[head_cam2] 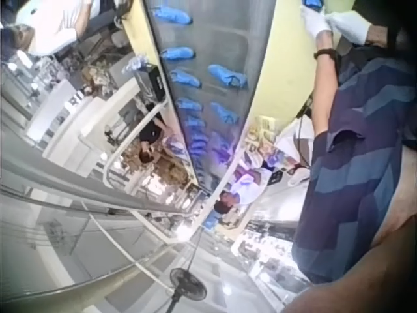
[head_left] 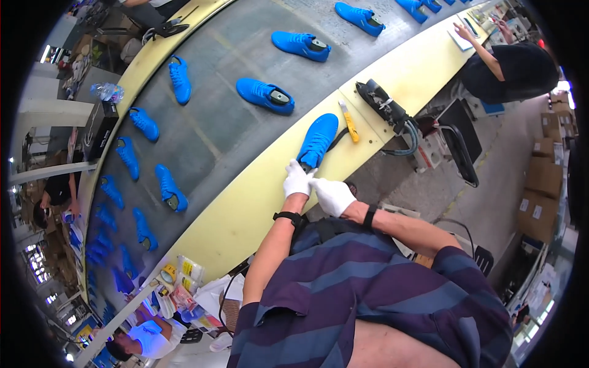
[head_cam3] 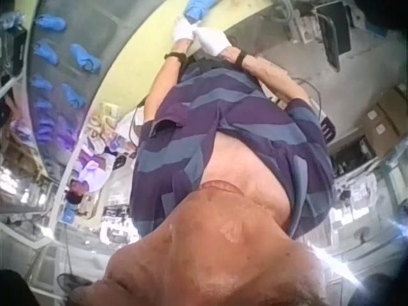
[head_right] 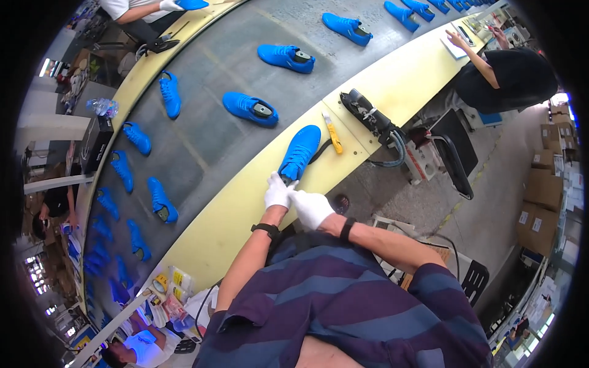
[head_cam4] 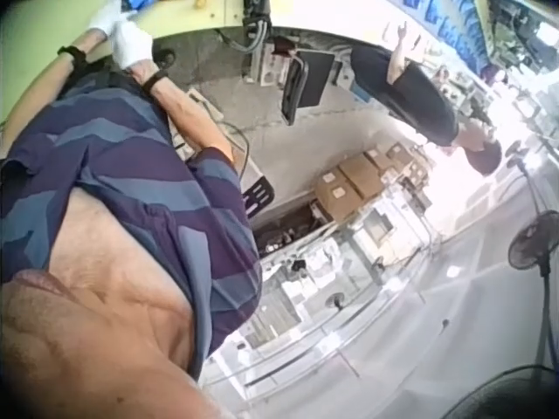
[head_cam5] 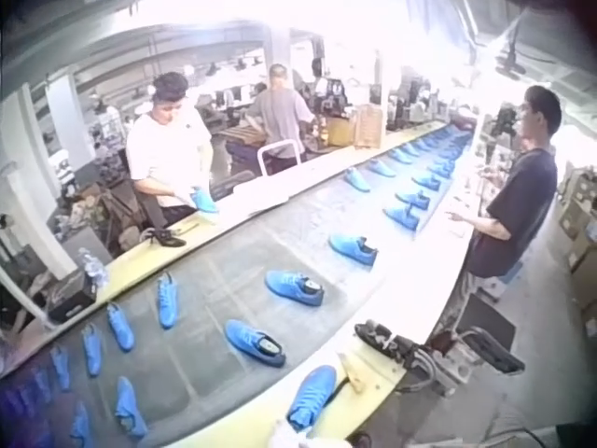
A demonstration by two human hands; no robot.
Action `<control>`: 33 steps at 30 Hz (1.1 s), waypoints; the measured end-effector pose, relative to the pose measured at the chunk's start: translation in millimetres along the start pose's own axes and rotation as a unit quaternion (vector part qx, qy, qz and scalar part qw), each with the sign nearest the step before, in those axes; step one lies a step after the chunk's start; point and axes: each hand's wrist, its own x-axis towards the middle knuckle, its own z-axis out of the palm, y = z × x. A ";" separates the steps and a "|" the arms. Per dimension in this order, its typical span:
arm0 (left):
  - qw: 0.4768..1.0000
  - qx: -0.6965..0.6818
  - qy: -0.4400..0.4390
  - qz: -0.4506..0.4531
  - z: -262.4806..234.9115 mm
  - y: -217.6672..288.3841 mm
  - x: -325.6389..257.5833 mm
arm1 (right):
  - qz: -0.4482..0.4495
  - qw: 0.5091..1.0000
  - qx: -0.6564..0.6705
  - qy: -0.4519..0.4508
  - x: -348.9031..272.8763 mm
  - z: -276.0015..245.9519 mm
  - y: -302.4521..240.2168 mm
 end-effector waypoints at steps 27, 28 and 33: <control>0.996 -0.044 -0.067 0.031 -23.8 -25.0 14.5 | 0.060 0.993 -0.047 -0.088 17.1 -40.9 46.7; 0.997 -0.013 -0.071 0.033 -30.8 -16.6 13.9 | 0.055 0.997 -0.050 -0.030 16.4 -55.6 62.7; 0.994 0.078 -0.045 0.064 -37.5 11.1 15.8 | 0.114 0.955 -0.145 0.231 58.3 -153.6 147.9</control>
